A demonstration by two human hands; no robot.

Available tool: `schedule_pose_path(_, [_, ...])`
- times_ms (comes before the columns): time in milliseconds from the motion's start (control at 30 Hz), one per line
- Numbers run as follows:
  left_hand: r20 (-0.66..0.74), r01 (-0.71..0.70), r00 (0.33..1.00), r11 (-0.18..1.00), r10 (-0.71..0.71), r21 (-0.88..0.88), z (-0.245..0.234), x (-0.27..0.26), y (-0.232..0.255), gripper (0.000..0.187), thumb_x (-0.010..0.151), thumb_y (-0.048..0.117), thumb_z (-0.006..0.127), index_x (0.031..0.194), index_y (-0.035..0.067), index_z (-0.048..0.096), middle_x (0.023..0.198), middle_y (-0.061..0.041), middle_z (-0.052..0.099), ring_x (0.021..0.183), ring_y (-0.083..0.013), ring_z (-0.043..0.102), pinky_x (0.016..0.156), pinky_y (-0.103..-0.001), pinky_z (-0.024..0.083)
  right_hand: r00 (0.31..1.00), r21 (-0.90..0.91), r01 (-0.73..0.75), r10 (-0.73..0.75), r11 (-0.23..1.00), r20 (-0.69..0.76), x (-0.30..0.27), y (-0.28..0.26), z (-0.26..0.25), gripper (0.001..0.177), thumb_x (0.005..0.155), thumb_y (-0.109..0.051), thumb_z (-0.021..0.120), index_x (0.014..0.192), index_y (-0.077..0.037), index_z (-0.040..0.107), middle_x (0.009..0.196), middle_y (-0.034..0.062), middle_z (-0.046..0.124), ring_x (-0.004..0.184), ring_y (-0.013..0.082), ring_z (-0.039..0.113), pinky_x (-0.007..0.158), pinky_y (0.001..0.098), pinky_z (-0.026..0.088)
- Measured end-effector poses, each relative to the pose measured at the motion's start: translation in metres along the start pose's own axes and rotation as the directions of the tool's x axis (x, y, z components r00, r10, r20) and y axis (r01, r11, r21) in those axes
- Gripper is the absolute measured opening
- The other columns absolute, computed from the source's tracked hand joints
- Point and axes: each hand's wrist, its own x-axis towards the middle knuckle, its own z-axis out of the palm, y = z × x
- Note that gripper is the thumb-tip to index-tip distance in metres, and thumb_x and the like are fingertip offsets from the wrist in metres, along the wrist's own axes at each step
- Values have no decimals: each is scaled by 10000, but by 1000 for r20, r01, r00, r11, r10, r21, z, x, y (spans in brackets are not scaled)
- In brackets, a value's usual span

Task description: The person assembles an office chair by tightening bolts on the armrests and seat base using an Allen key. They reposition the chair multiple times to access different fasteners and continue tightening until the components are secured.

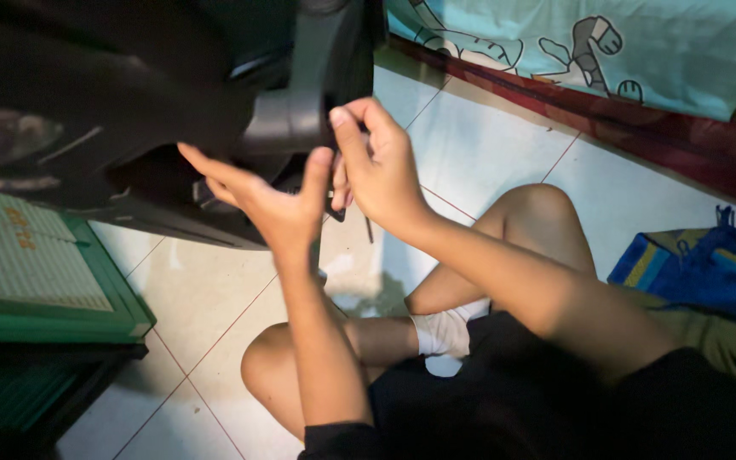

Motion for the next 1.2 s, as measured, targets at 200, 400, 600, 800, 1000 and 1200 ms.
schedule_pose_path(200, [37,-45,999,980,38,195,11,29,9,1374,701,630,959,1492,-213,216,1324,-334,587,1239,-434,586,1096,-427,450,998,51,-17,20,999,-56,19,6,-13,247,1116,-360,502,1056,-123,466,612,-31,436,463,73,388,410,264,310])
schedule_pose_path(400, [-18,-112,993,967,120,228,45,26,27,1104,701,642,932,1303,-128,419,1152,-247,643,1041,-425,588,951,-482,455,943,-135,-331,331,934,-23,48,-18,-50,348,1016,-563,385,1005,-260,557,544,-65,295,403,57,233,362,268,179])
schedule_pose_path(600, [-111,-87,985,940,131,330,66,32,42,1016,642,711,916,1122,-77,490,975,-209,622,915,-432,591,840,-489,441,863,-85,-505,504,859,-29,66,-26,-74,570,1026,-655,422,745,-159,395,562,-45,289,428,100,239,407,301,213])
schedule_pose_path(800, [-152,-31,984,927,94,375,78,34,43,980,591,753,891,1009,-51,517,894,-182,593,841,-417,579,790,-482,426,896,-100,-444,444,890,-23,70,-24,-75,614,1026,-684,369,676,-190,266,543,-58,240,414,98,203,385,303,155])
schedule_pose_path(1000, [-225,-85,961,946,160,312,84,33,45,992,618,733,869,1104,-58,519,947,-170,593,877,-391,575,830,-468,424,801,-169,-597,593,784,-81,80,-38,-76,584,1000,-693,313,682,-205,287,542,-57,200,418,102,173,390,307,141])
schedule_pose_path(1200, [-224,-85,962,948,159,307,70,34,43,1010,603,735,871,1099,-66,510,936,-175,577,860,-400,553,831,-473,419,755,-221,-648,653,729,-60,73,-57,-60,590,1013,-702,274,688,-210,289,562,-58,206,439,97,152,393,299,133])
